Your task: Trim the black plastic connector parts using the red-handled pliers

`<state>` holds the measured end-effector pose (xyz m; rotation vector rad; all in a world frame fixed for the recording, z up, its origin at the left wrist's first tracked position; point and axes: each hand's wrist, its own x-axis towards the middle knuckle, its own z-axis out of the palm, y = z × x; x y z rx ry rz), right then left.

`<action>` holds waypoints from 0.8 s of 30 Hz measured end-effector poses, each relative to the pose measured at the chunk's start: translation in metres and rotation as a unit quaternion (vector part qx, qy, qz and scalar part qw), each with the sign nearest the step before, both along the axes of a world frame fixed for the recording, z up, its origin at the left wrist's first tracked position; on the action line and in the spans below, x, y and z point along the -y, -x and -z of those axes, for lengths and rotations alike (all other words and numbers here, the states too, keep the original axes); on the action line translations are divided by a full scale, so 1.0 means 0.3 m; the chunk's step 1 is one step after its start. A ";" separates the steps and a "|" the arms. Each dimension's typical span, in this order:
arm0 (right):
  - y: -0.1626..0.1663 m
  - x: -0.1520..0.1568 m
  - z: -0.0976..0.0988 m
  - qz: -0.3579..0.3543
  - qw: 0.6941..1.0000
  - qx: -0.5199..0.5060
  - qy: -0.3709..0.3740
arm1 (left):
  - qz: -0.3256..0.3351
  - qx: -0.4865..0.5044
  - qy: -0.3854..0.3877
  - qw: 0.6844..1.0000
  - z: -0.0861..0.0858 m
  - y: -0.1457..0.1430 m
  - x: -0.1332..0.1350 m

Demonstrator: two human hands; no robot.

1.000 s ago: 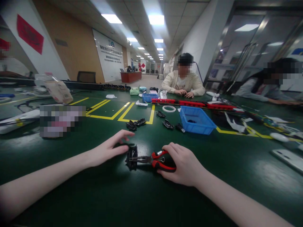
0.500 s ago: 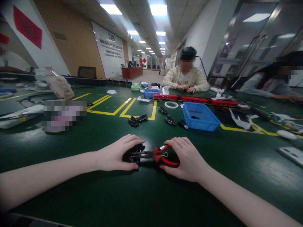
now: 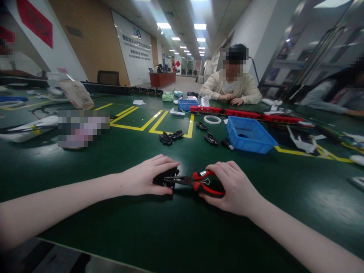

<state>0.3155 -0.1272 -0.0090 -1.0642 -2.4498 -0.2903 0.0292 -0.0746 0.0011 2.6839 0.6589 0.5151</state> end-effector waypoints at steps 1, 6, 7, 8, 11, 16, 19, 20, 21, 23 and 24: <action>-0.001 -0.001 0.000 0.001 1.000 -0.001 0.003 | 0.001 -0.006 0.006 1.000 -0.001 0.001 -0.001; -0.005 -0.006 -0.002 0.012 1.000 0.000 0.015 | 0.007 0.000 0.021 1.000 -0.002 0.004 -0.003; -0.005 -0.006 -0.002 0.011 1.000 0.001 0.017 | 0.008 0.003 0.023 1.000 -0.002 0.005 -0.002; -0.006 -0.007 -0.003 0.009 1.000 0.003 0.017 | 0.009 0.004 0.024 1.000 -0.003 0.004 -0.002; -0.006 -0.008 -0.006 0.005 1.000 0.018 0.013 | 0.011 0.005 0.023 1.000 -0.004 0.003 0.000; -0.008 -0.012 -0.011 0.007 1.000 0.015 0.003 | 0.011 0.019 0.030 0.999 -0.004 0.001 0.002; -0.009 -0.013 -0.012 0.004 1.000 0.014 0.002 | 0.012 0.028 0.037 0.999 -0.002 0.003 0.001; -0.009 -0.013 -0.012 0.003 1.000 0.017 0.004 | 0.013 0.026 0.037 0.999 -0.002 0.003 0.000; -0.009 -0.013 -0.013 0.003 1.000 0.020 0.005 | 0.013 0.022 0.037 0.999 -0.002 0.003 -0.001; -0.010 -0.013 -0.013 0.001 1.000 0.022 0.004 | 0.016 0.013 0.034 0.999 -0.002 0.003 -0.002; -0.011 -0.013 -0.012 0.002 1.000 0.022 0.004 | 0.016 0.011 0.033 0.999 -0.002 0.003 -0.002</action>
